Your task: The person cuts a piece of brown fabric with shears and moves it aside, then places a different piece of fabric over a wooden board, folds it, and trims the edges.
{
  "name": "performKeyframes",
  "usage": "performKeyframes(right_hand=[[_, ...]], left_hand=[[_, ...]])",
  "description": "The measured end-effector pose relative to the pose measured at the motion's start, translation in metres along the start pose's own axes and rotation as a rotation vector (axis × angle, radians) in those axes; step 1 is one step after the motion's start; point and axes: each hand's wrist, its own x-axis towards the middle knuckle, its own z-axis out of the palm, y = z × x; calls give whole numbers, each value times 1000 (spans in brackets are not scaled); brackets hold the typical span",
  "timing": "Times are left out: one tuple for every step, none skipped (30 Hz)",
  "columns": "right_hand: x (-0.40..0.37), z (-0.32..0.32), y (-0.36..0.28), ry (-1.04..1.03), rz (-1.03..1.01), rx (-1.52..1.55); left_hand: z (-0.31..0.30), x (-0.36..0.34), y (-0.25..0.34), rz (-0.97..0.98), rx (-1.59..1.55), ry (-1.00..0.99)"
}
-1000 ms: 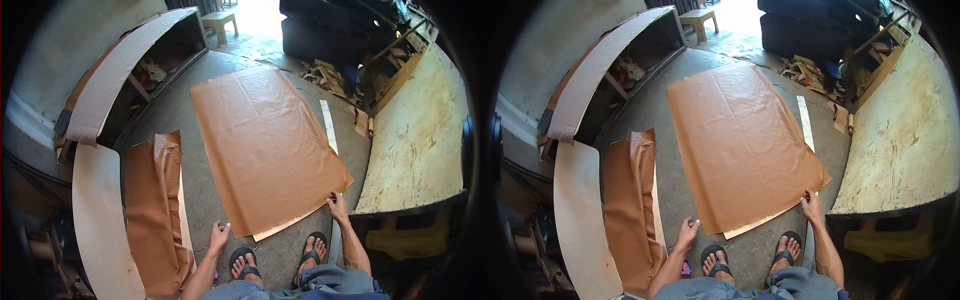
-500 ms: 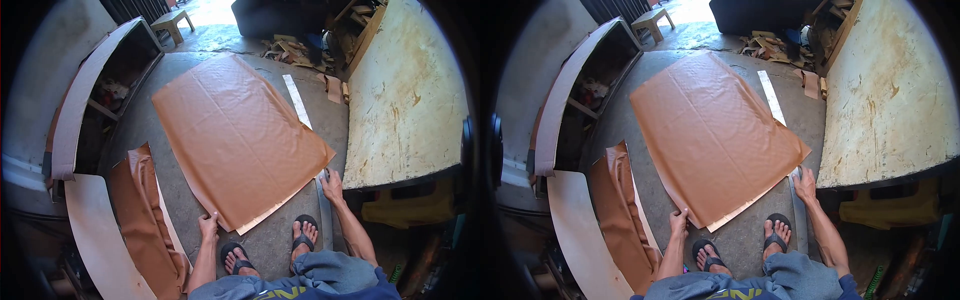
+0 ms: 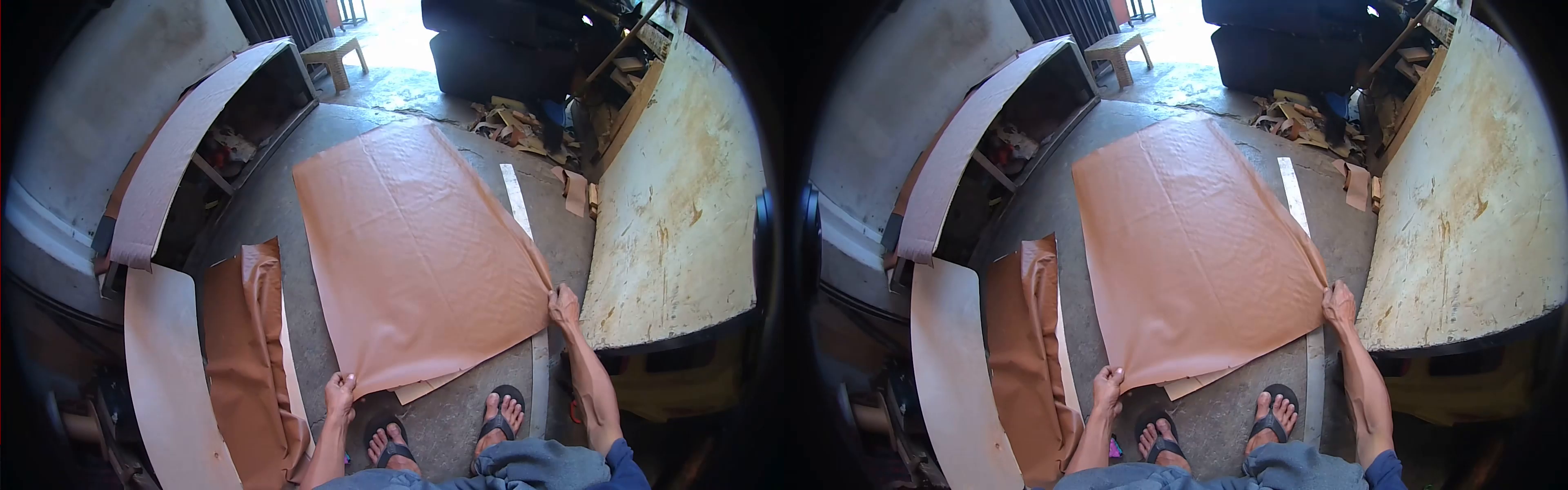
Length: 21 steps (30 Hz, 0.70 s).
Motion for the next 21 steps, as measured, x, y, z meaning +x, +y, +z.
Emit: performKeyframes(right_hand=[[-4, -11, -4, 10, -5, 1], [-14, -26, -5, -11, 14, 58], [-28, -44, -9, -35, 35, 114], [-45, -56, -2, -55, 20, 111], [-59, -72, 4, -76, 5, 106], [-73, -105, -22, -206, 66, 60], [-90, -140, -56, -338, 126, 13], [-104, -162, -72, -379, 99, -26], [-113, -181, -83, -419, 68, -65], [-114, -203, -90, -602, 133, -10], [-113, -215, -95, -784, 200, 45], [-103, -209, -77, -868, 183, 189], [-91, -202, -69, -865, 224, 509], [-73, -201, -88, -827, 296, 607], [-51, -200, -109, -790, 363, 707], [-27, -178, -113, -735, 325, 809], [-2, -146, -116, -678, 286, 913], [20, -126, -130, -615, 284, 927], [43, -107, -143, -549, 284, 939], [71, -77, -141, -520, 263, 964], [97, -55, -141, -492, 240, 989]], left_hand=[[-5, -7, 5, 9, -6, -4], [-14, -15, 7, 7, 2, -45], [-25, -25, 9, 1, 14, -87], [-36, -40, 14, -11, 7, -109], [-48, -56, 19, -24, -3, -131], [-71, -69, 21, -81, -38, -160], [-91, -83, 22, -139, -74, -187], [-97, -100, 23, -108, -189, -106], [-102, -112, 24, -75, -307, -22], [-118, -119, 21, -79, -309, -16], [-143, -123, 19, -48, -398, -123], [-156, -127, 21, -11, -487, -233], [-123, -137, 67, -72, -573, -72], [-88, -142, 113, -132, -660, 92], [-106, -111, 109, -47, -604, -109], [-124, -68, 101, 41, -539, -305], [-109, -38, 123, 34, -553, -381], [-108, 13, 131, 1, -583, -515], [-87, 47, 153, 24, -538, -442], [-72, 90, 167, 107, -534, -464], [-59, 122, 184, 192, -529, -484]])
